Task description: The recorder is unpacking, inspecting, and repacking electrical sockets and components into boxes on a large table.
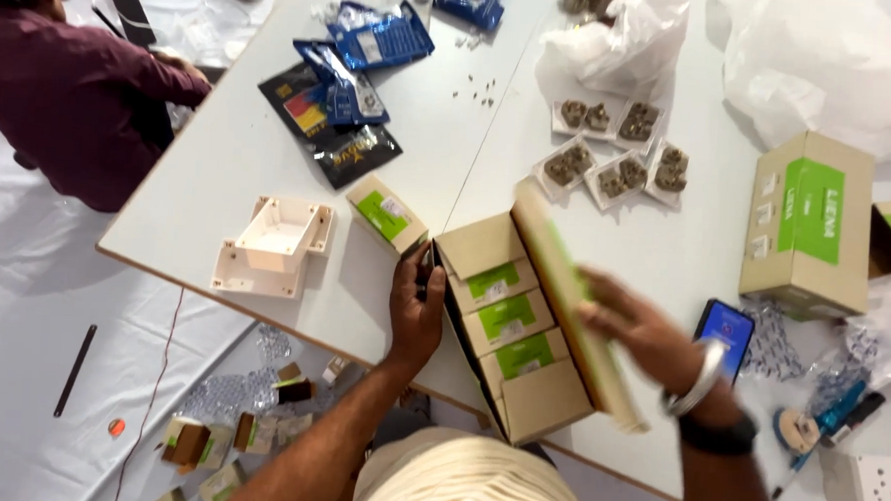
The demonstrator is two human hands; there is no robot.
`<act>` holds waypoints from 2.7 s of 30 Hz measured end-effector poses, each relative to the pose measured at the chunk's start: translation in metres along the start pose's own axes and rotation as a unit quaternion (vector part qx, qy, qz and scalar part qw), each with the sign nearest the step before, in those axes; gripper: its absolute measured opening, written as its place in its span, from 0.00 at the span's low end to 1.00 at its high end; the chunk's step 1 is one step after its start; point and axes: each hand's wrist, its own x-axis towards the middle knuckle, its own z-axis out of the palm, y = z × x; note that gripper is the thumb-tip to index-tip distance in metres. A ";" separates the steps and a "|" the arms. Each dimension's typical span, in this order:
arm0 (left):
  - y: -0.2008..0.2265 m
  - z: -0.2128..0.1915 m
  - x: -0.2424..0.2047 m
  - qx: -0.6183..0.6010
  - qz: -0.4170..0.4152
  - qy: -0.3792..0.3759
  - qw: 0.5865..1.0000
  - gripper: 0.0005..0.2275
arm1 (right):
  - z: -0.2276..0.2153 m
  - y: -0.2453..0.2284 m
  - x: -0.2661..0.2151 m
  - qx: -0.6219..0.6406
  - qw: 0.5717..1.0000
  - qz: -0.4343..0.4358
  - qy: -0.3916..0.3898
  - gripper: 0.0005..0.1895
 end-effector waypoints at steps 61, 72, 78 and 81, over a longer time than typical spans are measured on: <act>0.098 0.039 0.010 0.382 0.103 -0.019 0.918 0.19 | 0.006 0.081 0.094 -0.217 0.940 -0.123 0.233 0.20; 0.095 0.036 0.019 0.367 0.098 -0.024 0.925 0.18 | 0.006 0.049 0.115 -0.409 0.888 -0.204 0.051 0.13; 0.093 0.038 0.018 0.380 0.118 -0.006 0.918 0.17 | 0.005 0.050 0.101 -0.464 0.857 -0.221 0.028 0.16; 0.094 0.038 0.020 0.366 0.068 -0.023 0.928 0.18 | 0.003 0.065 0.108 -0.468 0.853 -0.230 0.032 0.15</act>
